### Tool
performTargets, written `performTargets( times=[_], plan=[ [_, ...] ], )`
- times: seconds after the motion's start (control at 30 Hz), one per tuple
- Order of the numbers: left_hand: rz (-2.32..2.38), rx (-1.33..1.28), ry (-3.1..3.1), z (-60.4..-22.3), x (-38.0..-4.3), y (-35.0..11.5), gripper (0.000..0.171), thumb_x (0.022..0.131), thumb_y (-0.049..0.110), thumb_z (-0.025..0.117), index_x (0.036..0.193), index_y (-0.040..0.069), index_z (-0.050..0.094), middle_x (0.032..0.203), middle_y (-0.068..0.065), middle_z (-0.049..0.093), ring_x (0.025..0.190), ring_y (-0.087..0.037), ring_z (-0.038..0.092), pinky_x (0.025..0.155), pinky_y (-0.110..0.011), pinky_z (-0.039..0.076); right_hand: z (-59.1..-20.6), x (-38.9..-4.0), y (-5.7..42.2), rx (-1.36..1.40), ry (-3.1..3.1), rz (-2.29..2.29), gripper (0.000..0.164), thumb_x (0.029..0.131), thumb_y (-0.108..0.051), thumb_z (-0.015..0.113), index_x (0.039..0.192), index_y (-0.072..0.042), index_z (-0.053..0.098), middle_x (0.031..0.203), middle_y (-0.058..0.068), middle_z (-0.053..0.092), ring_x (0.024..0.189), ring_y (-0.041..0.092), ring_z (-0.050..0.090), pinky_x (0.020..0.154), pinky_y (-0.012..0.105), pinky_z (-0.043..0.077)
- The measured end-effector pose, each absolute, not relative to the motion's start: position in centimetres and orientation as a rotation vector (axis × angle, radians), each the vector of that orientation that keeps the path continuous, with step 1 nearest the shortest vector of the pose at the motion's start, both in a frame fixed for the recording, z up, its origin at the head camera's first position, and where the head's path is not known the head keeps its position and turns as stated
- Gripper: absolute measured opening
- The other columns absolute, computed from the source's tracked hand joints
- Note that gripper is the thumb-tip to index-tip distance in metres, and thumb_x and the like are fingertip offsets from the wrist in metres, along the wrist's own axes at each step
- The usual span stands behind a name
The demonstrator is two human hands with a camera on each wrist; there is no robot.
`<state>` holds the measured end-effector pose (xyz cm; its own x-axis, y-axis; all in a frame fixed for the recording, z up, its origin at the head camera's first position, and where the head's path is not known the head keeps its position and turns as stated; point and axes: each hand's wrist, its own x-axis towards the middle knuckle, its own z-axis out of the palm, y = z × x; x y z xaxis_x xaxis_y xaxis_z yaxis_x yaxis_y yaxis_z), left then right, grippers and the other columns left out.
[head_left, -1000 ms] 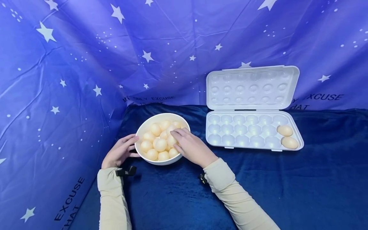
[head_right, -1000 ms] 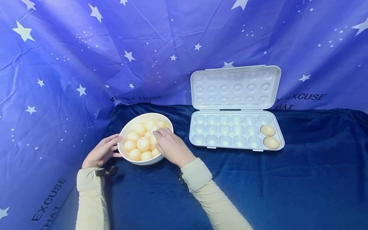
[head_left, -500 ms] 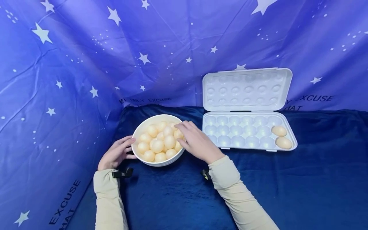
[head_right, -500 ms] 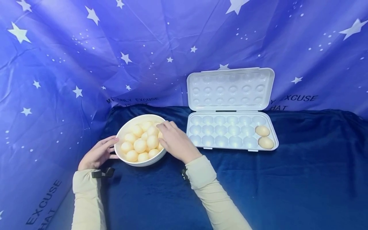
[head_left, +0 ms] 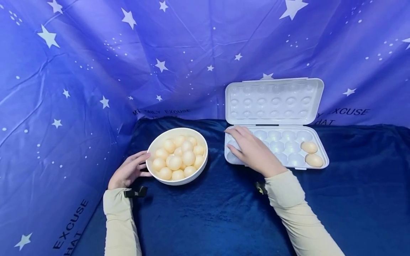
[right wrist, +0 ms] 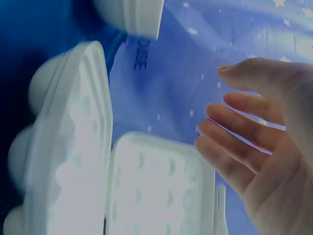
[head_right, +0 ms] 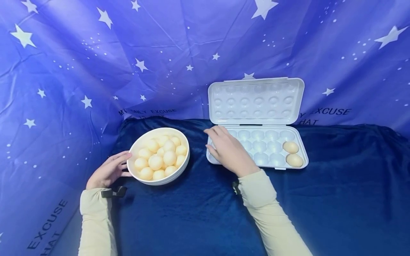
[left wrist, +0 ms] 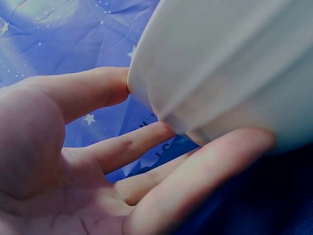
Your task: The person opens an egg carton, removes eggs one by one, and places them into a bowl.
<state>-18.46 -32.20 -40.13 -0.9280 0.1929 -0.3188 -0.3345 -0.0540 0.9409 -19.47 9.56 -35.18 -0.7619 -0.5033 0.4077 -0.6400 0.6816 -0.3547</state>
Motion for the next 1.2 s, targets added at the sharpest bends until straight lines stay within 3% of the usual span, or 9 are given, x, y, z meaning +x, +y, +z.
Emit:
performTargets(
  times=[0.43,0.87,1.2],
  plan=[
    [2.04,-0.108,1.879,-39.6,-18.2,-32.7,0.017,0.105,0.02,0.049,0.12,0.012,0.053,0.106,0.003,0.068,0.094,-0.015,0.069,0.078,-0.041,0.061,-35.8,-19.4,16.2,0.671,-2.601,0.778,0.036,0.093,-0.008,0.067,0.126,0.003,0.058,0.12,0.02,0.061,0.117,0.038,0.053,0.099,0.055,0.044],
    [2.037,-0.116,1.894,-40.2,-18.4,-32.3,0.016,0.106,0.021,0.049,0.119,0.013,0.053,0.106,0.003,0.067,0.093,-0.016,0.07,0.076,-0.041,0.061,-36.8,-20.1,22.6,0.437,-2.811,0.746,0.037,0.091,-0.01,0.066,0.118,0.014,0.058,0.123,0.036,0.054,0.121,0.052,0.044,0.104,0.063,0.032],
    [2.029,-0.13,1.9,-40.1,-18.4,-32.2,0.02,0.105,0.021,0.05,0.122,0.011,0.05,0.106,0.004,0.067,0.092,-0.016,0.07,0.076,-0.041,0.061,-37.9,-20.2,26.8,0.221,-2.956,0.703,0.037,0.091,-0.01,0.059,0.119,0.015,0.056,0.119,0.039,0.053,0.113,0.057,0.046,0.097,0.067,0.035]
  ],
)
